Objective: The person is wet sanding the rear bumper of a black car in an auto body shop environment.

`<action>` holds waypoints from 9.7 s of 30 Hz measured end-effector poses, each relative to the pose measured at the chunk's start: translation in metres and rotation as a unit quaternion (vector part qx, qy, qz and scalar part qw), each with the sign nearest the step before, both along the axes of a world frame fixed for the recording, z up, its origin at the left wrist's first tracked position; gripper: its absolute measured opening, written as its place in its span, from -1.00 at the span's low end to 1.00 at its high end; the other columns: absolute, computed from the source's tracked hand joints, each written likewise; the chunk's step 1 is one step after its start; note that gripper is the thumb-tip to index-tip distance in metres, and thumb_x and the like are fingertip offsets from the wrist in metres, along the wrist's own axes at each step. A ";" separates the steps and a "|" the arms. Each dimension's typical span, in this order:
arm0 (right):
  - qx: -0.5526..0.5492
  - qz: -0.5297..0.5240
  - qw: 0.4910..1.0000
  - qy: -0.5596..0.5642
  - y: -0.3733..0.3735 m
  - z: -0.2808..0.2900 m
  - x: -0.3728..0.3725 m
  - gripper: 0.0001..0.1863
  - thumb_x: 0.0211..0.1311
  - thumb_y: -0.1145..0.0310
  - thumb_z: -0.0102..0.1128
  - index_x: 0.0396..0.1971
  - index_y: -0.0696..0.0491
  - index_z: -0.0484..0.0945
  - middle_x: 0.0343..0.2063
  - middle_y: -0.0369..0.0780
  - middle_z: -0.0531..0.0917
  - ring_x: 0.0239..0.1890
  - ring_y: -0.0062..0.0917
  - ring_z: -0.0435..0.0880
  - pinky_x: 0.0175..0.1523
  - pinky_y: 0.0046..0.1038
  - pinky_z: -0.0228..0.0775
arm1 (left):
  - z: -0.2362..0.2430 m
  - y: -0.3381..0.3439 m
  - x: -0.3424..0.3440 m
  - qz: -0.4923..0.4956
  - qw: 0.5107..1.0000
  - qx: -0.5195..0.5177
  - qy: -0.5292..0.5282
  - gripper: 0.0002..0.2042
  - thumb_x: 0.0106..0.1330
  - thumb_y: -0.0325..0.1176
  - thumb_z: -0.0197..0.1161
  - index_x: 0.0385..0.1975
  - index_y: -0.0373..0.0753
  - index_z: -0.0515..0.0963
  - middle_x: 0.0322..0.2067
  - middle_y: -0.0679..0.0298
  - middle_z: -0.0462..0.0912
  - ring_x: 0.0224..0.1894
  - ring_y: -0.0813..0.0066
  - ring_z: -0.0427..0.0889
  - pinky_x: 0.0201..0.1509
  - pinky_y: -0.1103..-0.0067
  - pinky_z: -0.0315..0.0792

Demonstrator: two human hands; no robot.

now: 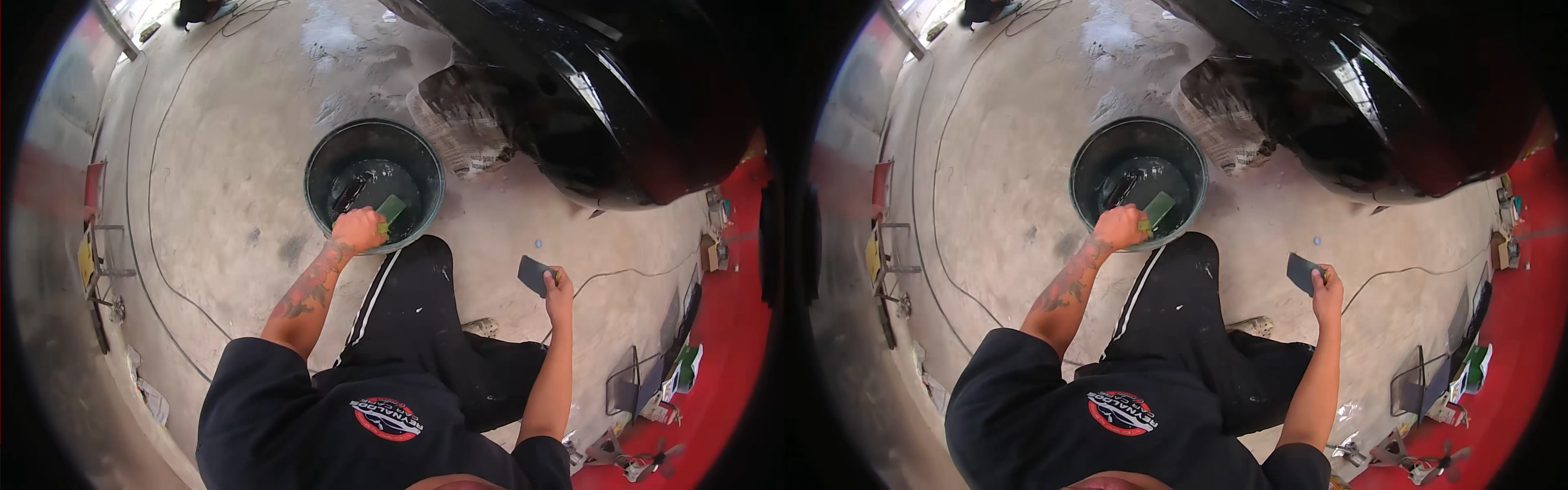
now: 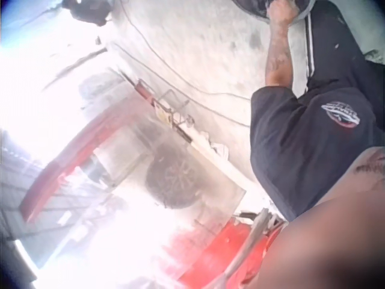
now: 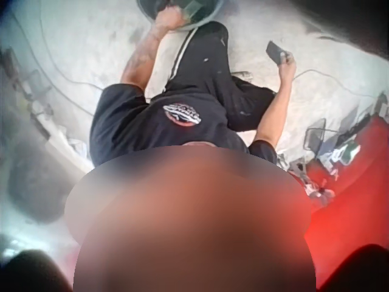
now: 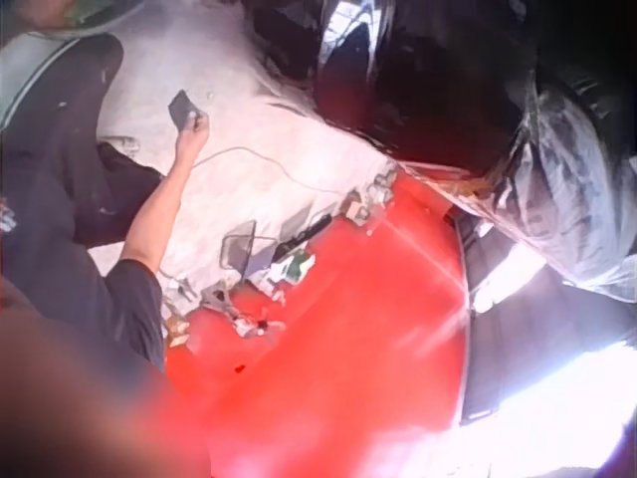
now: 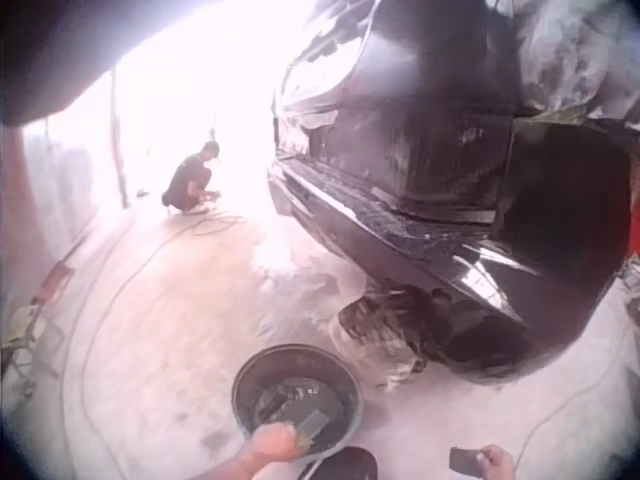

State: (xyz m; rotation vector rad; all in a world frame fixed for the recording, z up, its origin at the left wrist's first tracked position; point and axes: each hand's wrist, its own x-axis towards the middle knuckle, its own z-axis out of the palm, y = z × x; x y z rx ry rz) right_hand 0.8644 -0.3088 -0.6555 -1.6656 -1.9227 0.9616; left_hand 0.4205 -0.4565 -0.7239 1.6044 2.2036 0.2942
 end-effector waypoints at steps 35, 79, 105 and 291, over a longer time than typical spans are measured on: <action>0.605 0.220 0.714 -0.274 0.130 0.265 -0.411 -0.61 0.22 0.10 0.36 -0.03 -0.04 0.57 -0.22 -0.23 0.72 -0.10 -0.22 0.70 -0.07 -0.10 0.50 | 0.006 -0.015 -0.002 0.163 0.915 0.365 -0.045 -0.74 -0.10 -0.37 0.47 -0.33 -0.05 0.68 -0.16 0.40 0.62 -0.01 0.32 0.58 0.01 0.37 0.37; 0.527 0.279 0.766 -0.240 0.390 0.251 -0.957 -0.43 0.26 0.04 0.30 0.08 0.18 0.57 -0.08 -0.07 0.71 0.01 -0.20 0.69 0.06 -0.20 0.51 | 0.075 0.047 -0.178 0.194 0.705 0.000 -0.682 -0.67 0.36 -0.05 0.27 -0.41 -0.21 0.74 -0.39 0.15 0.69 -0.25 0.23 0.70 -0.06 0.40 0.51; 0.008 0.570 0.705 -0.422 0.027 -0.163 -0.479 -0.45 0.34 0.28 -0.03 0.35 -0.18 0.39 0.38 -0.17 0.35 0.42 -0.17 0.28 0.46 -0.02 0.11 | 0.074 0.019 -0.201 0.431 0.623 0.094 -0.646 -0.62 0.50 -0.13 0.21 -0.15 -0.43 0.64 -0.33 0.29 0.71 -0.32 0.65 0.58 -0.24 0.64 0.47; 0.098 0.244 0.912 -0.314 0.070 0.332 -0.424 -0.24 0.01 0.51 0.39 0.30 0.01 0.35 0.44 0.02 0.12 -0.06 0.00 0.68 -0.08 -0.09 0.60 | 0.265 0.105 -0.179 0.322 0.563 0.172 -0.742 -0.89 0.38 -0.39 0.25 -0.35 -0.27 0.53 -0.52 0.29 0.63 -0.45 0.59 0.59 -0.30 0.62 0.45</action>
